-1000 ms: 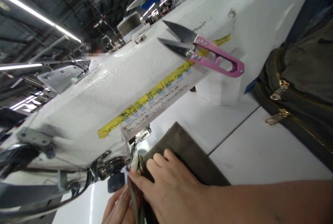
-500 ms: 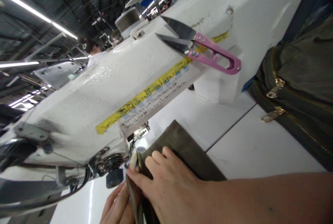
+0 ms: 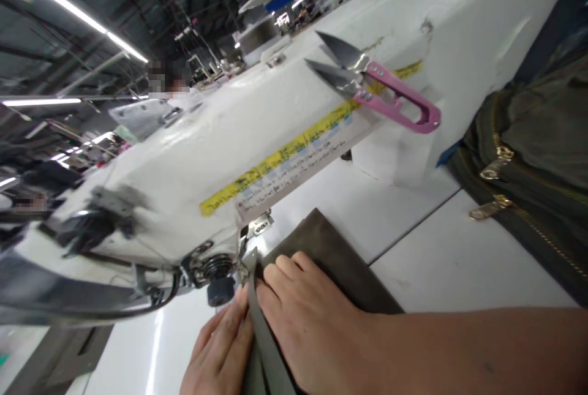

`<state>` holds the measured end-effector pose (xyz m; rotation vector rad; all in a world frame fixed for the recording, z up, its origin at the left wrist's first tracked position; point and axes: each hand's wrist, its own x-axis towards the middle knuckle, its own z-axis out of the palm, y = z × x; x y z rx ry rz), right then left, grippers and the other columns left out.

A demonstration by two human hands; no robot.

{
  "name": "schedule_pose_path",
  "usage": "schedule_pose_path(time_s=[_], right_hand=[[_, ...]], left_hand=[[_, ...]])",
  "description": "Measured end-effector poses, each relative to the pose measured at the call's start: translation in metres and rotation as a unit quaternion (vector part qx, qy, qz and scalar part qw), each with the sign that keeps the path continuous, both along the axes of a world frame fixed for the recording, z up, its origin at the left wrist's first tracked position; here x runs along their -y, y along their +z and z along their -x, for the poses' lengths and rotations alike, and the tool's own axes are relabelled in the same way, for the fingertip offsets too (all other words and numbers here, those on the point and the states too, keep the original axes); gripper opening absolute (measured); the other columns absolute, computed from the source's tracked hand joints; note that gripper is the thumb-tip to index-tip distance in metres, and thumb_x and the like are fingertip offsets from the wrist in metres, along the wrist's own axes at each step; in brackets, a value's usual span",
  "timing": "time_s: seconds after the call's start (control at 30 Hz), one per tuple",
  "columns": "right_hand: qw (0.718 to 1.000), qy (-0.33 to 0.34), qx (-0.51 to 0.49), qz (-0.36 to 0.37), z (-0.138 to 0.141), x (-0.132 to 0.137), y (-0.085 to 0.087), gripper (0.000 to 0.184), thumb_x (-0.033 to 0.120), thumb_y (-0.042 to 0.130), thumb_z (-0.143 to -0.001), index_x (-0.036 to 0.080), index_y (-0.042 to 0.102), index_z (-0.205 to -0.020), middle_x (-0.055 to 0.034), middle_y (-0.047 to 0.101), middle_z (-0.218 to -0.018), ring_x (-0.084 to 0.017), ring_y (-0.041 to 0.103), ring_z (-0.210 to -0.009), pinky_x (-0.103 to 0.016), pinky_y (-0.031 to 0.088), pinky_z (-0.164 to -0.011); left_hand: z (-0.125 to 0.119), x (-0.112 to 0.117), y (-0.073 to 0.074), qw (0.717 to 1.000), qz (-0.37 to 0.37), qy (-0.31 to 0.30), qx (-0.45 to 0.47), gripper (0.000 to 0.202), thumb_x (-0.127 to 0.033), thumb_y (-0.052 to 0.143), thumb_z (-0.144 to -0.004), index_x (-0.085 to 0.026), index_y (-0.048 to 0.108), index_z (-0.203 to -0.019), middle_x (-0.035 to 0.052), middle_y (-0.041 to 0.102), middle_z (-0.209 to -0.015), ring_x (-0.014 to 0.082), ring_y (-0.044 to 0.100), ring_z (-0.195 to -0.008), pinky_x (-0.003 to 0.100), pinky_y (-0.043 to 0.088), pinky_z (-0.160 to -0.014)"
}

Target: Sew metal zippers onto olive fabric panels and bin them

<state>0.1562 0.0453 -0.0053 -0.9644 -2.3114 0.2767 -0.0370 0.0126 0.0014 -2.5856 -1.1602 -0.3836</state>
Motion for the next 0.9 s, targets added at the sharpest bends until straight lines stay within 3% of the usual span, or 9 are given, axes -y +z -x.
schedule_pose_path(time_s=[0.13,0.33,0.5,0.73,0.9], right_hand=[[1.0,0.022,-0.012,-0.013,0.001,0.002,-0.007,0.024,0.01,0.044,-0.079,0.011,0.059,-0.098,-0.0111,0.057,-0.101,-0.022,0.049,-0.095,-0.038,0.041,-0.088],[0.997,0.056,0.032,-0.052,-0.001,0.007,-0.013,0.048,0.003,0.037,-0.077,0.014,0.051,-0.122,-0.011,0.051,-0.126,-0.021,0.04,-0.121,-0.041,0.033,-0.103],[0.991,0.074,0.101,-0.046,-0.006,0.01,-0.014,0.051,0.004,0.036,-0.077,0.01,0.045,-0.127,-0.0137,0.046,-0.129,-0.021,0.036,-0.124,-0.044,0.031,-0.103],[0.99,0.091,0.101,-0.03,-0.007,0.009,-0.012,0.053,0.005,0.039,-0.077,0.01,0.042,-0.13,-0.0139,0.045,-0.13,-0.022,0.033,-0.126,-0.044,0.03,-0.104],[0.989,0.098,0.106,-0.028,-0.008,0.009,-0.006,0.052,0.005,0.037,-0.077,0.008,0.042,-0.129,-0.0158,0.043,-0.131,-0.023,0.035,-0.125,-0.046,0.031,-0.102]], left_hand=[[-0.007,0.0,-0.003,0.999,-0.033,-0.003,0.028,0.035,-0.018,0.035,-0.089,-0.02,0.052,-0.119,0.0107,0.059,-0.116,0.0221,0.058,-0.1,0.034,0.054,-0.078],[-0.018,0.006,-0.01,0.997,0.004,0.065,0.031,0.033,-0.01,0.035,-0.088,-0.017,0.054,-0.114,0.0116,0.057,-0.118,0.0214,0.056,-0.104,0.036,0.053,-0.081],[-0.028,0.005,-0.026,0.992,-0.023,0.1,0.071,0.032,-0.003,0.037,-0.085,-0.011,0.055,-0.11,0.0141,0.059,-0.114,0.022,0.057,-0.105,0.038,0.05,-0.086],[-0.033,0.007,-0.024,0.993,-0.032,0.099,0.058,0.029,-0.002,0.037,-0.084,-0.007,0.053,-0.108,0.0163,0.059,-0.114,0.0207,0.055,-0.107,0.034,0.048,-0.088],[-0.03,0.004,-0.033,0.992,-0.037,0.102,0.063,0.031,-0.001,0.037,-0.083,-0.007,0.053,-0.109,0.016,0.058,-0.115,0.0219,0.055,-0.107,0.037,0.048,-0.088]])
